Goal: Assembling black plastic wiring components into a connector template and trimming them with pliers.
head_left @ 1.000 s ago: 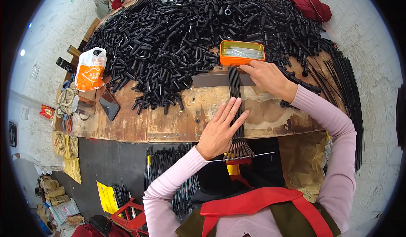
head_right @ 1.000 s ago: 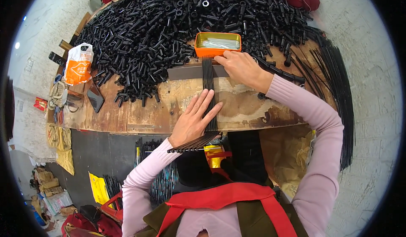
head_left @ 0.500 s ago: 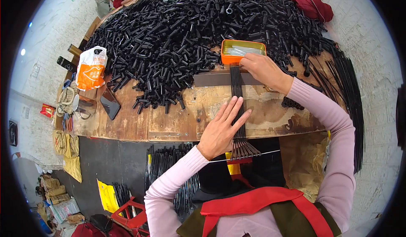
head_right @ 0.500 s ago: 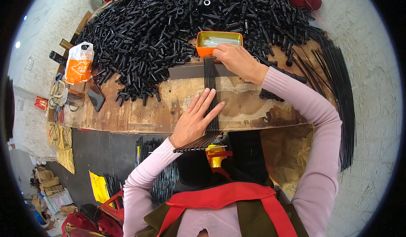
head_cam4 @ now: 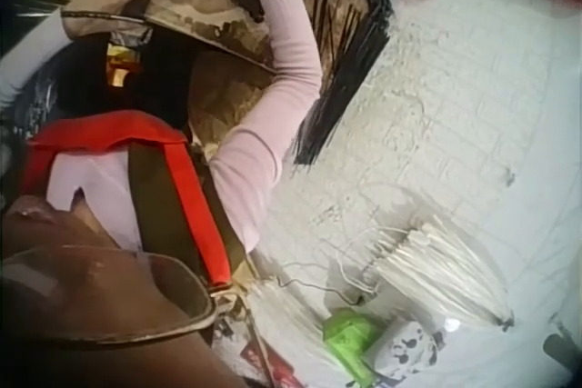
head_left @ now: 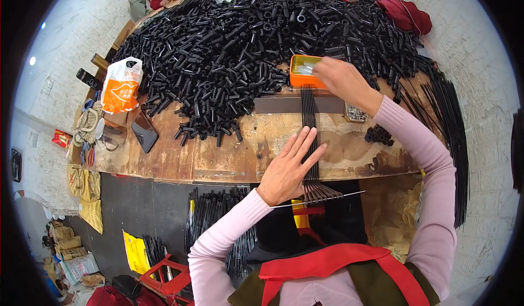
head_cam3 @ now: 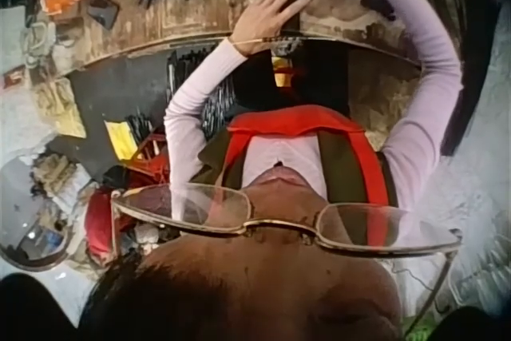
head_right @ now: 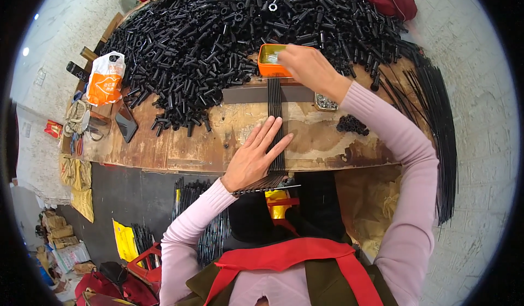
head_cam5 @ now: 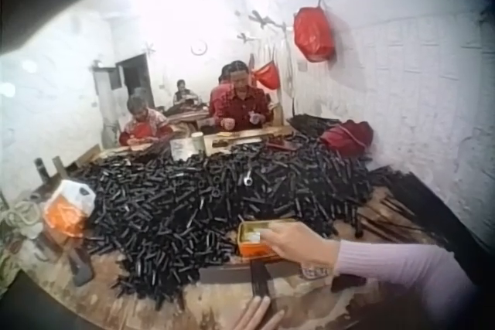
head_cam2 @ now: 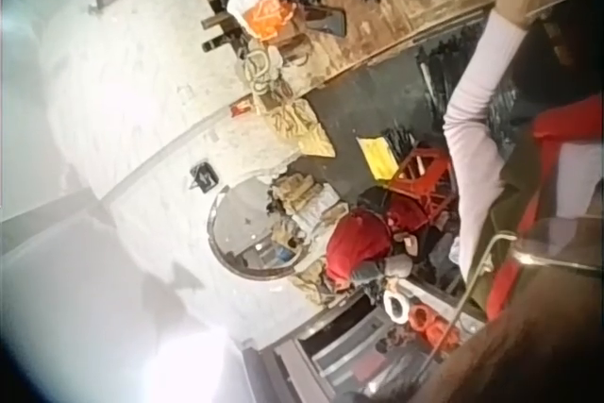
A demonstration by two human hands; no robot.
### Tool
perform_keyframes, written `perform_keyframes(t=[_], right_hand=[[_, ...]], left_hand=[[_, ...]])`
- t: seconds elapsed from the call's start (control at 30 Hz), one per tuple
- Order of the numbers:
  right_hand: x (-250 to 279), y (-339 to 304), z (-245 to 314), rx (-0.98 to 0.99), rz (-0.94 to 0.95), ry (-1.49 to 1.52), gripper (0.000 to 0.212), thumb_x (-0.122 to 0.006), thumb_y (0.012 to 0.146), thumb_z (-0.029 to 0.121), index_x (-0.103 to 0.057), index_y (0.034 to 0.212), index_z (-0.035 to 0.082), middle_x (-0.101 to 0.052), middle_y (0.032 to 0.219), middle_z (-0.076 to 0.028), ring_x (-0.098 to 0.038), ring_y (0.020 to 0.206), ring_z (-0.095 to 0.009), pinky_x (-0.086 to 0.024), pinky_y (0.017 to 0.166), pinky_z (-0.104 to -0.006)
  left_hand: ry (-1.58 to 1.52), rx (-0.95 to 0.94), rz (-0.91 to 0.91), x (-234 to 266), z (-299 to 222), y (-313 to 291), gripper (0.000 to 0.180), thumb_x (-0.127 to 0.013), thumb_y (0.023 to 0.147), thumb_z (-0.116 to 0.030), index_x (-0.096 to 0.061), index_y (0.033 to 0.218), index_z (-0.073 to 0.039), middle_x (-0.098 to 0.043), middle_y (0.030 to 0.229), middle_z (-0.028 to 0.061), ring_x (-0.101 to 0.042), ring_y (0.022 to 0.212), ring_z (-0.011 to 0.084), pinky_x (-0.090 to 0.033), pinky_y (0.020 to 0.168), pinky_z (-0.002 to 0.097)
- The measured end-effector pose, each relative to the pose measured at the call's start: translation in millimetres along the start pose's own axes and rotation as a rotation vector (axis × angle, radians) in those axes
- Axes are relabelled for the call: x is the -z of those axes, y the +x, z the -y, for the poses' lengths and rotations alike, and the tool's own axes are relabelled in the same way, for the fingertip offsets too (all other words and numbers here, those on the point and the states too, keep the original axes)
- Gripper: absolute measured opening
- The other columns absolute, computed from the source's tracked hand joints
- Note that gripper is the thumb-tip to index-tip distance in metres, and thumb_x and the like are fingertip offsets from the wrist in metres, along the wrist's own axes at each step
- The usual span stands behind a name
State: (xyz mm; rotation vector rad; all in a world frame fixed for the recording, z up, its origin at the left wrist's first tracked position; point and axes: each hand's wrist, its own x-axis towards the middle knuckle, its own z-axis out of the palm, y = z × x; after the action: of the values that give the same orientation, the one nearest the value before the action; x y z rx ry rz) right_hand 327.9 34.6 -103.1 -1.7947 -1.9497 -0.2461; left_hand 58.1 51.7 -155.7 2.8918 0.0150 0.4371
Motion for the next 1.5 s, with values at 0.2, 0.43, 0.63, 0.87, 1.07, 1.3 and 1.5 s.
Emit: perform_keyframes(t=[0.2, 0.43, 0.63, 0.87, 1.07, 1.3, 1.5], right_hand=[[-22.1, 25.5, -52.3, -0.261, 0.218, -0.102, 0.015, -0.064, 0.08, 0.008, -0.069, 0.087, -0.004, -0.065, 0.082, -0.025, -0.066, 0.078, -0.04, -0.054, 0.073, -0.0447], [-2.2, 21.4, -45.2, -0.25, 0.211, -0.004, 0.015, -0.061, 0.077, 0.004, -0.068, 0.082, -0.008, -0.065, 0.083, -0.03, -0.065, 0.079, -0.045, -0.054, 0.073, -0.048], [15.9, -20.3, 7.6, 0.018, 0.048, -0.017, 0.024, -0.061, 0.08, 0.004, -0.062, 0.104, 0.002, -0.06, 0.085, -0.016, -0.063, 0.079, -0.038, -0.051, 0.068, -0.0451], [18.8, -38.5, 8.5, 0.029, 0.092, -0.155, 0.013, -0.061, 0.081, 0.005, -0.062, 0.093, 0.004, -0.061, 0.085, -0.014, -0.063, 0.075, -0.033, -0.052, 0.065, -0.0411], [6.1, -47.9, 8.5, -0.051, 0.14, -0.138, 0.01, -0.06, 0.082, 0.002, -0.059, 0.092, 0.0, -0.059, 0.091, -0.014, -0.062, 0.081, -0.034, -0.052, 0.068, -0.0423], [10.7, -50.4, 15.5, -0.02, 0.17, -0.039, 0.035, -0.057, 0.081, -0.001, -0.062, 0.116, 0.004, -0.059, 0.09, -0.015, -0.063, 0.08, -0.035, -0.052, 0.071, -0.0434], [12.3, -49.6, 9.4, -0.011, 0.202, -0.054, 0.038, -0.058, 0.082, 0.001, -0.064, 0.119, 0.006, -0.06, 0.086, -0.014, -0.063, 0.078, -0.034, -0.053, 0.071, -0.0425]], left_hand=[[0.019, -0.014, 0.017, 0.3, -0.9, -0.8, 0.073, -0.054, 0.078, 0.0, -0.037, 0.148, -0.013, -0.025, 0.157, 0.0218, -0.025, 0.146, 0.0367, -0.025, 0.117, 0.0459], [-0.086, 0.001, 0.021, 3.5, -4.5, -2.3, 0.074, -0.057, 0.078, -0.004, -0.037, 0.149, -0.012, -0.025, 0.157, 0.0224, -0.025, 0.146, 0.037, -0.024, 0.118, 0.0458], [-0.035, -0.035, 0.073, 7.5, -9.1, -15.9, 0.084, -0.064, 0.068, -0.004, -0.038, 0.147, -0.011, -0.026, 0.156, 0.0218, -0.026, 0.145, 0.0362, -0.024, 0.119, 0.0452], [-0.041, -0.049, 0.023, 3.6, -7.2, -16.5, 0.086, -0.065, 0.064, -0.001, -0.041, 0.146, -0.011, -0.028, 0.155, 0.0213, -0.027, 0.145, 0.0361, -0.025, 0.119, 0.0455], [-0.035, -0.045, 0.031, 3.0, -7.9, -16.8, 0.085, -0.065, 0.064, -0.001, -0.041, 0.145, -0.011, -0.029, 0.155, 0.0215, -0.028, 0.145, 0.0363, -0.025, 0.119, 0.0459], [-0.058, -0.042, -0.002, 1.7, -7.7, -18.1, 0.082, -0.062, 0.065, 0.001, -0.043, 0.145, -0.01, -0.029, 0.155, 0.0223, -0.029, 0.144, 0.0366, -0.025, 0.119, 0.0463], [-0.048, -0.029, -0.012, 0.9, -8.7, -18.0, 0.082, -0.061, 0.066, 0.001, -0.043, 0.145, -0.01, -0.03, 0.154, 0.0233, -0.029, 0.144, 0.0367, -0.025, 0.119, 0.0462]])
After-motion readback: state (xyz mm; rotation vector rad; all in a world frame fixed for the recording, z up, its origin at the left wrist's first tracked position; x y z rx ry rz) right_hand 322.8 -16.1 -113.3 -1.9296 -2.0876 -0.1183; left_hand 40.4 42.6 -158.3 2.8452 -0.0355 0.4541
